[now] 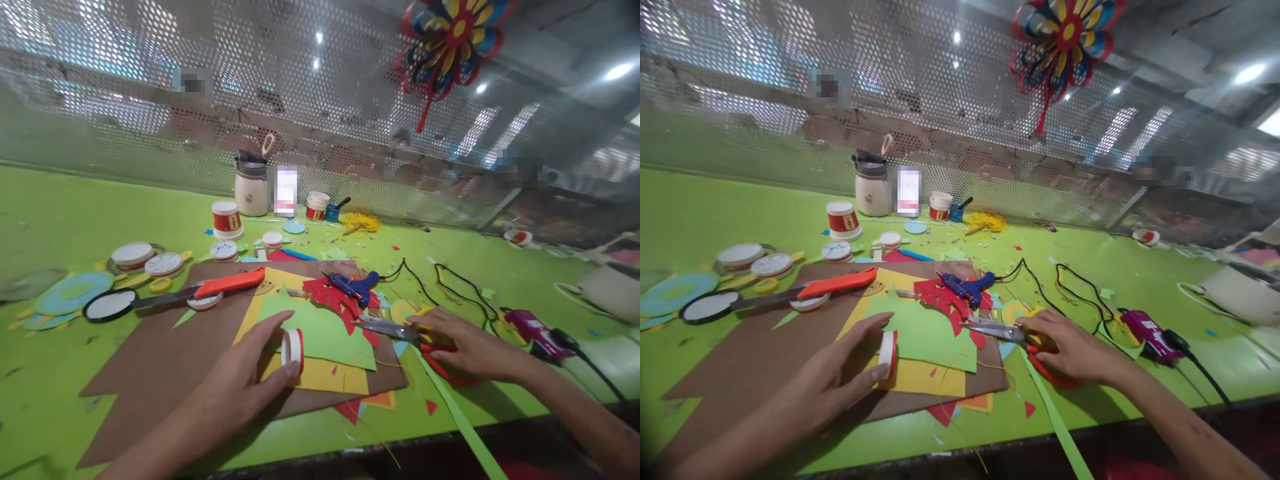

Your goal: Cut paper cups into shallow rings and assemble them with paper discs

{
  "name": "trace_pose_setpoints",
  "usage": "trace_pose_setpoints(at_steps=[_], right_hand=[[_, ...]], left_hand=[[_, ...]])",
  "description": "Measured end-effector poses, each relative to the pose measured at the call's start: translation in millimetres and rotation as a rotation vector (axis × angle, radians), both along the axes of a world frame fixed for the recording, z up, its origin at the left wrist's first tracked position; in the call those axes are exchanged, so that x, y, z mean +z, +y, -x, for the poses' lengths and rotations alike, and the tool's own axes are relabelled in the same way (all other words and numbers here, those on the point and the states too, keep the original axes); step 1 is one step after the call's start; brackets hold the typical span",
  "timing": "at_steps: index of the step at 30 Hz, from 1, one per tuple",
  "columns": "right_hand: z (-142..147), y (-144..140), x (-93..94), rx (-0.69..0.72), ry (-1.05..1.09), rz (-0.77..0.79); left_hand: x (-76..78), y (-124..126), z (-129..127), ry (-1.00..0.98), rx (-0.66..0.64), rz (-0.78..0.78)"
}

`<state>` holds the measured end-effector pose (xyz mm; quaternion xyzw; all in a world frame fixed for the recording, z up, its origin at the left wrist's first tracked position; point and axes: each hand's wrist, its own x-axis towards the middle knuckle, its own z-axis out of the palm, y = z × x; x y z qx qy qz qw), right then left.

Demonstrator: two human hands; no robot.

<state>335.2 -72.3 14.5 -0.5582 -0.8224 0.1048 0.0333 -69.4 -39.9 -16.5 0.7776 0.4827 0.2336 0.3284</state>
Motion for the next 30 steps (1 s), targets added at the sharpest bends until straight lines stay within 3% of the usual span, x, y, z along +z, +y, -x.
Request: trace_pose_setpoints(at_steps=[3,6,9,12,15,19,26,30], right_hand=[[31.4,18.5,24.3,0.035,-0.056,-0.076],[99.8,53.9,40.0,0.111,-0.075,-0.184],[171.9,94.1,31.9,0.217,-0.124,-0.198],[213.4,123.2,10.4,0.247,-0.206,-0.178],[220.5,137.4,-3.9,0.205,-0.238,-0.186],[208.2,142.0,-5.0,0.151,-0.214,-0.183],[200.8,126.6,-10.1,0.284,-0.093,-0.154],[192.6,117.6,-5.0,0.266,0.007,-0.201]], left_hand=[[1.0,-3.4,-3.5,0.047,0.008,-0.012],[2.7,-6.5,-7.0,0.05,0.018,-0.026],[3.5,-7.1,-8.6,0.029,0.035,-0.015],[3.6,-6.9,-7.8,0.004,0.042,0.039],[4.4,-7.3,-7.1,-0.007,0.044,0.079],[7.3,-5.8,-9.6,-0.02,0.074,0.072],[7.2,4.1,-14.5,-0.154,0.081,0.037],[3.1,6.0,-10.9,-0.323,0.094,0.003]])
